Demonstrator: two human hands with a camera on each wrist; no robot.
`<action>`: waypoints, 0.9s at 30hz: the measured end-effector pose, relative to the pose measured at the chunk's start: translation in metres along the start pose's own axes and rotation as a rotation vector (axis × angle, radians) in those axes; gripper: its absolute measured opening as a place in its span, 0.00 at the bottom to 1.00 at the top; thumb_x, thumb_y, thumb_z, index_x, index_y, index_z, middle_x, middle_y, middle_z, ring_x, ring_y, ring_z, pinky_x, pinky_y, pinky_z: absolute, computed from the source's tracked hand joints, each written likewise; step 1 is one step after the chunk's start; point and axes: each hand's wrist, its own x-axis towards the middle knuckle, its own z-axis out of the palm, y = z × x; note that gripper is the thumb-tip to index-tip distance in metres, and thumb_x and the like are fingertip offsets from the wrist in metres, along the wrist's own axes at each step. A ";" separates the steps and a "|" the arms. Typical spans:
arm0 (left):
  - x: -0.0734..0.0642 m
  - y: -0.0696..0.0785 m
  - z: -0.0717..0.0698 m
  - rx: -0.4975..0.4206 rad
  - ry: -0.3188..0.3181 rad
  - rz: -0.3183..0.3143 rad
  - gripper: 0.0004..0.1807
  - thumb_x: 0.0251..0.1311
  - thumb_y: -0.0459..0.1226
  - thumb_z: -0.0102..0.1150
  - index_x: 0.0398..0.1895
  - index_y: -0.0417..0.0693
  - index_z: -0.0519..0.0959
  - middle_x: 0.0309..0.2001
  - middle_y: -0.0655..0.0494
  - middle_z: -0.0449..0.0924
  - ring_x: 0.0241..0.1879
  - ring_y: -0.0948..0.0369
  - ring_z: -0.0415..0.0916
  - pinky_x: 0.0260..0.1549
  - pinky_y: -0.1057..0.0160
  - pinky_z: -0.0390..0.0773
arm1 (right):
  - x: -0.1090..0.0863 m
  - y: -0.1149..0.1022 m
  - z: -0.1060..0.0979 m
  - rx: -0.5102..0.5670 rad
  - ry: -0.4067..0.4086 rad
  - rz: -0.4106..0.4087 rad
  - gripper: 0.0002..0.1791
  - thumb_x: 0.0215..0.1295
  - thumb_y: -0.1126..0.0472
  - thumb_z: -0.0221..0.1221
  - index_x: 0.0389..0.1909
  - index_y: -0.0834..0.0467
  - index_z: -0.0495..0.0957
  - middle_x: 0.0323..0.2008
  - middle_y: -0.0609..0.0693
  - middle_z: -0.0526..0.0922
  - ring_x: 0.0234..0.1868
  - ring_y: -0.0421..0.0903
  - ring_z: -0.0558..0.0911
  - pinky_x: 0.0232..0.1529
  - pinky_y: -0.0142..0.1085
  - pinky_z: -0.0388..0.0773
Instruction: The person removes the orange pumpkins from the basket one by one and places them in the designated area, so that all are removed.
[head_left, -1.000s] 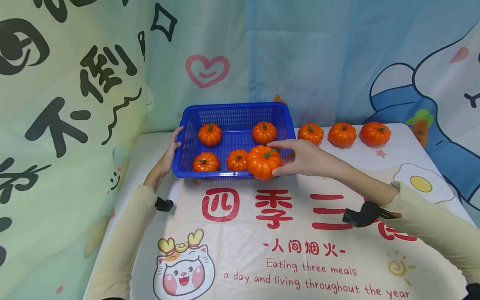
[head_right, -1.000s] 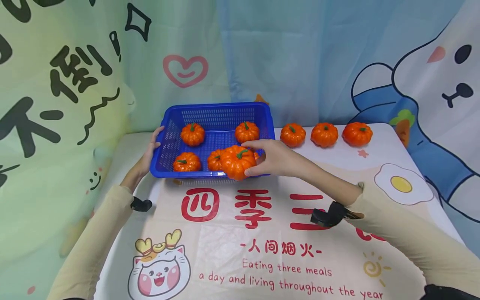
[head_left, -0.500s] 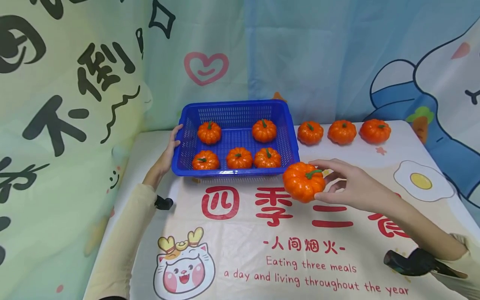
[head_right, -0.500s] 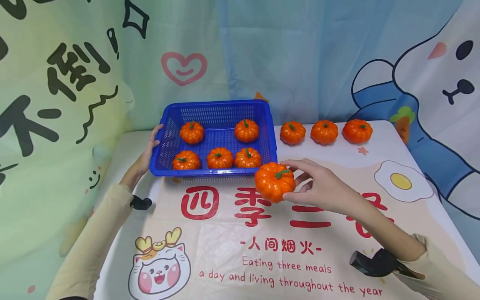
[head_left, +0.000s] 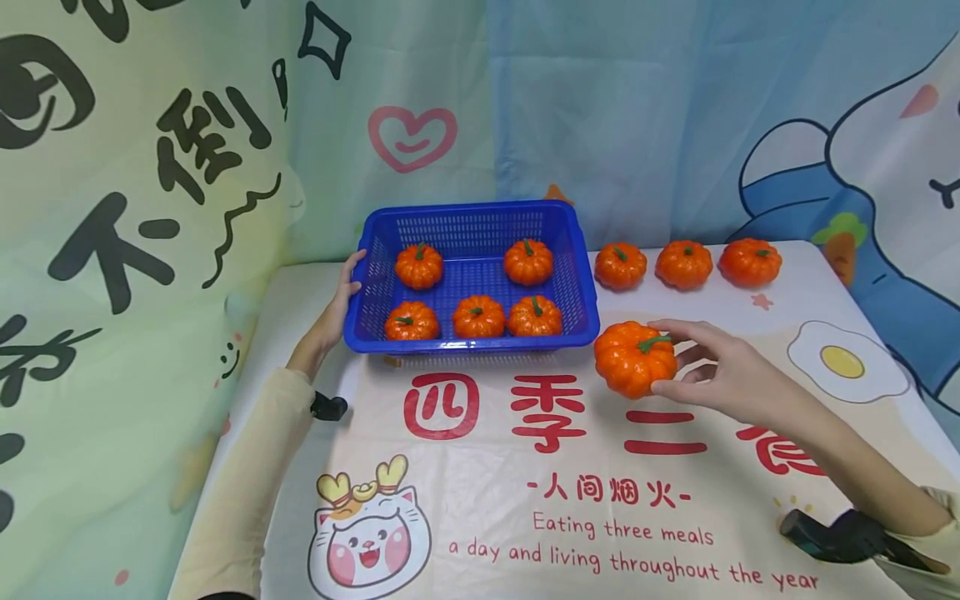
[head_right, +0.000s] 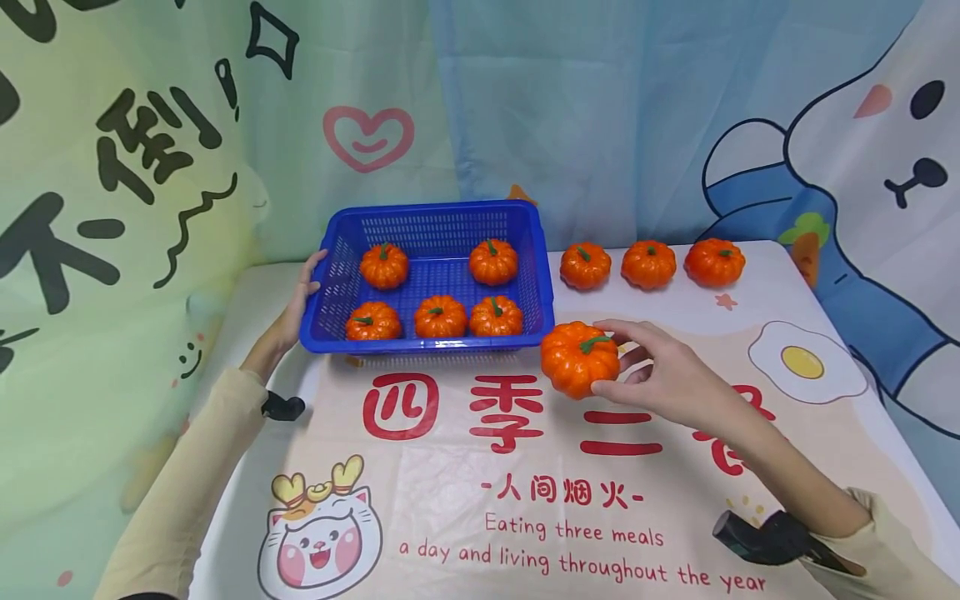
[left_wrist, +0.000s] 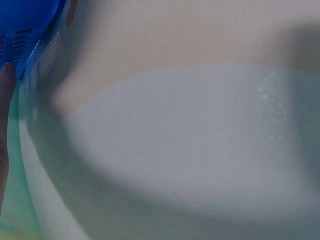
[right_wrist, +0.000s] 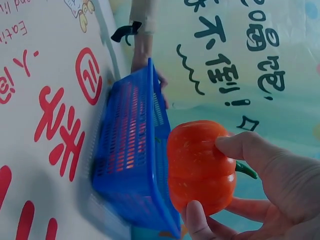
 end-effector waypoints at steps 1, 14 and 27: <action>0.000 0.000 0.000 0.002 -0.001 -0.001 0.33 0.70 0.38 0.23 0.77 0.60 0.36 0.78 0.49 0.25 0.76 0.43 0.36 0.73 0.42 0.36 | 0.002 0.002 0.000 0.000 0.003 0.005 0.42 0.59 0.52 0.66 0.72 0.55 0.60 0.60 0.61 0.71 0.52 0.56 0.76 0.36 0.25 0.78; 0.001 -0.001 -0.001 -0.007 -0.005 0.006 0.32 0.70 0.39 0.23 0.77 0.60 0.36 0.78 0.48 0.26 0.75 0.44 0.36 0.73 0.43 0.37 | 0.063 0.066 0.009 -0.031 0.074 0.103 0.44 0.61 0.48 0.64 0.71 0.63 0.56 0.60 0.68 0.67 0.54 0.64 0.73 0.46 0.51 0.82; 0.001 -0.004 -0.001 -0.003 -0.006 0.007 0.32 0.71 0.39 0.23 0.77 0.61 0.36 0.78 0.49 0.27 0.75 0.43 0.37 0.73 0.41 0.39 | 0.107 0.097 0.025 0.012 0.068 0.180 0.44 0.62 0.49 0.62 0.72 0.64 0.54 0.61 0.69 0.64 0.56 0.64 0.70 0.45 0.44 0.82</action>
